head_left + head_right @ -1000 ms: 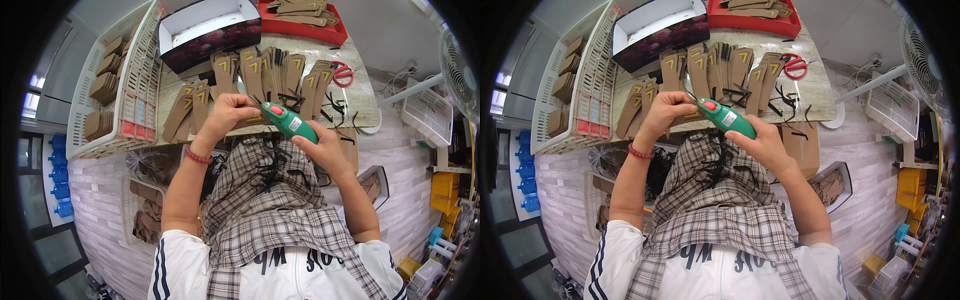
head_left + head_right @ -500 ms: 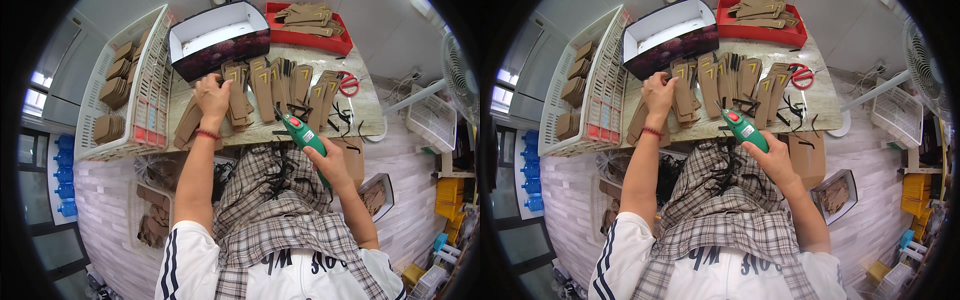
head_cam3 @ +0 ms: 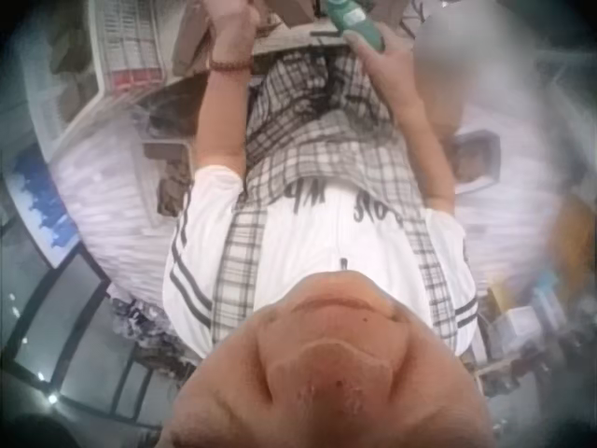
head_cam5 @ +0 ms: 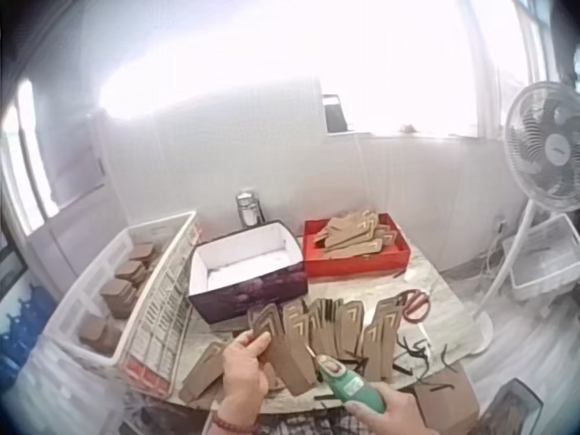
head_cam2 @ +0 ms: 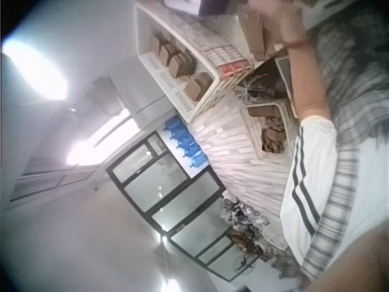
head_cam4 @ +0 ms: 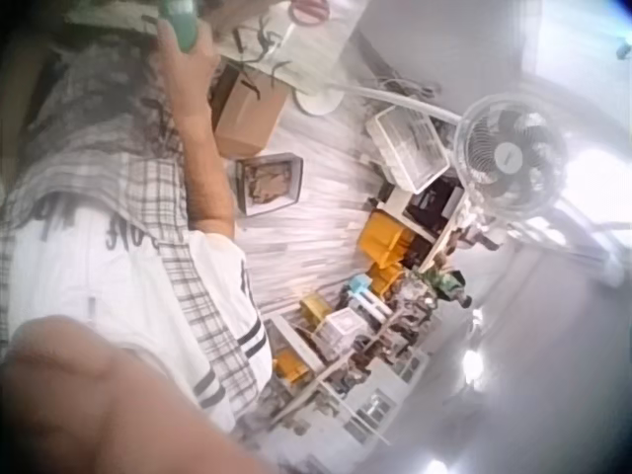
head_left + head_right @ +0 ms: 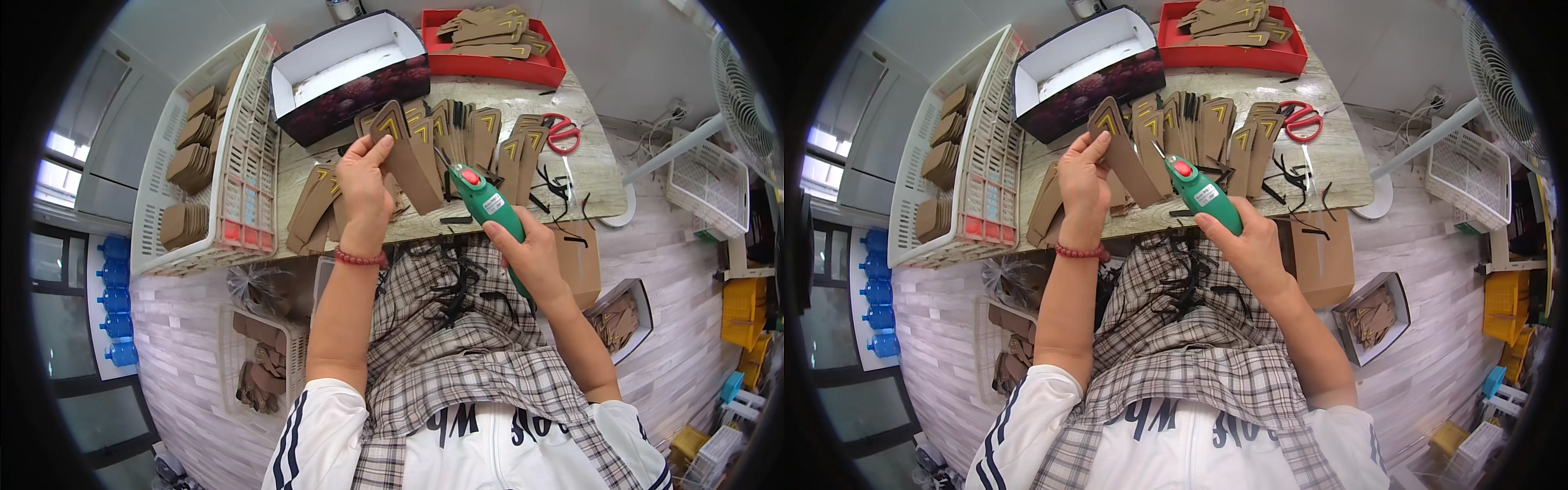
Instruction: The person uses a green rotary cutter to trim the edges of small brown cardboard pieces on a worktable. Trimmed pieces are placed into a red tray, while offcuts fall onto the table. The person handles the pieces one at a time, rotating them as needed to complete the cuts.
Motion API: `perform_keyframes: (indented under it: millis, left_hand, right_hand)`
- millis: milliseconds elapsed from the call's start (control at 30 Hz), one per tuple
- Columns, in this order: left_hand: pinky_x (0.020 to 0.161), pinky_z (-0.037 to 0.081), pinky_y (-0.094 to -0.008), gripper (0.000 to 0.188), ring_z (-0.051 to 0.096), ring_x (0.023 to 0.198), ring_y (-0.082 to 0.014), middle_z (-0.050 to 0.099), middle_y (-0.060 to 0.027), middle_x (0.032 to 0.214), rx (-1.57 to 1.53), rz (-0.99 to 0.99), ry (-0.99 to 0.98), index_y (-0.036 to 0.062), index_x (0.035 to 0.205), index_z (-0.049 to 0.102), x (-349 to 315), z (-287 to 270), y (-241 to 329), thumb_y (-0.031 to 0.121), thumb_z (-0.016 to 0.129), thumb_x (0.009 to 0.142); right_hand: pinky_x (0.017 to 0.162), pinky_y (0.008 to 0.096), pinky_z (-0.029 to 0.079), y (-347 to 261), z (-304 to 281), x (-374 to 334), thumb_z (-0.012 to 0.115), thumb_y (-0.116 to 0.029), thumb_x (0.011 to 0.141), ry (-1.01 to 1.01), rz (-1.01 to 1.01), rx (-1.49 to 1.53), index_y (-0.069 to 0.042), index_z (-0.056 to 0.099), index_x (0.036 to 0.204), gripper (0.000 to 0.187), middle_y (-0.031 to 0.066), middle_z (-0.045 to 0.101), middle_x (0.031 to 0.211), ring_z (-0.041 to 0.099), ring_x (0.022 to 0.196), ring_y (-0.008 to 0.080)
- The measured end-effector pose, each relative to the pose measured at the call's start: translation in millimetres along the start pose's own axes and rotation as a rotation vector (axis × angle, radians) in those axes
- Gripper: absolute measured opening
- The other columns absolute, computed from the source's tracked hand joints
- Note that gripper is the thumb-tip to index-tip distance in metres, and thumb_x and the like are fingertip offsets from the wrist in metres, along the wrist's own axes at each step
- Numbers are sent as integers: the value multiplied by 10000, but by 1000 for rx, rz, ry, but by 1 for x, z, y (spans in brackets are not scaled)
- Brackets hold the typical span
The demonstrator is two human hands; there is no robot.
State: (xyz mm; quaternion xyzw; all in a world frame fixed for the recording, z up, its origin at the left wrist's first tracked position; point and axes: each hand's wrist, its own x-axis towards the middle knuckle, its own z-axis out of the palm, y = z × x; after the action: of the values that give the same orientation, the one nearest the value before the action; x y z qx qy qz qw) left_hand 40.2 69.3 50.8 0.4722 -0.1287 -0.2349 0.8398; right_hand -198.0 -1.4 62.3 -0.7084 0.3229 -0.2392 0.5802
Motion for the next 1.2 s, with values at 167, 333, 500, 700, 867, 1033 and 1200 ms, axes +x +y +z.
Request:
perform_keyframes:
  millis: [167, 333, 500, 700, 867, 1033, 1200]
  left_hand:
    - [633, 502, -224, 98, 633, 706, -98, 694, -40, 843, -127, -96, 20, 16, 951, 667, -20, 19, -16, 71, 681, 871]
    - [716, 510, -273, 92, 649, 762, -135, 688, -42, 864, -164, -171, 5, 39, 947, 650, -30, 29, -29, 82, 684, 872]
    - [697, 513, -271, 98, 640, 734, -132, 685, -48, 855, -186, -231, 31, 34, 942, 639, -38, 36, -37, 82, 686, 870]
    - [656, 478, -249, 87, 625, 706, -116, 680, -36, 834, -188, -273, 19, 47, 923, 635, -50, 41, -39, 100, 686, 875]
    - [678, 484, -248, 86, 624, 724, -104, 682, -30, 844, -155, -284, -23, 39, 936, 643, -60, 41, -43, 106, 670, 889]
    - [705, 500, -244, 84, 630, 739, -108, 685, -34, 855, -115, -303, -60, 25, 939, 643, -68, 36, -46, 99, 650, 901]
    - [680, 500, -219, 85, 630, 740, -95, 686, -35, 863, -57, -237, -78, 16, 945, 651, -64, 24, -39, 91, 647, 904]
  right_hand:
    - [449, 231, 394, -2, 1, 1, 735, -293, 845, 14, -13, -1, 7, 635, 989, 347, -3, 555, 609, 499, 500, 49]
    - [455, 230, 405, 3, -1, 2, 736, -305, 846, 38, -9, 1, 8, 638, 985, 356, 4, 576, 622, 503, 499, 52]
    - [460, 233, 414, -3, -3, 2, 734, -301, 848, 55, 2, -10, 10, 637, 981, 351, 7, 585, 631, 506, 499, 55]
    - [465, 234, 417, -1, -2, 3, 732, -290, 851, 87, -36, -18, 4, 635, 965, 331, 6, 590, 632, 506, 498, 55]
    - [473, 234, 421, -3, -2, 3, 733, -287, 850, 110, -43, -22, 2, 635, 961, 325, 10, 594, 634, 515, 510, 54]
    - [472, 233, 420, 1, -2, 6, 733, -278, 851, 118, -79, -3, 0, 638, 975, 319, 13, 598, 641, 518, 512, 55]
    - [462, 234, 409, -3, -9, 4, 734, -274, 848, 76, -28, -29, -2, 637, 991, 322, 4, 583, 637, 505, 502, 51]
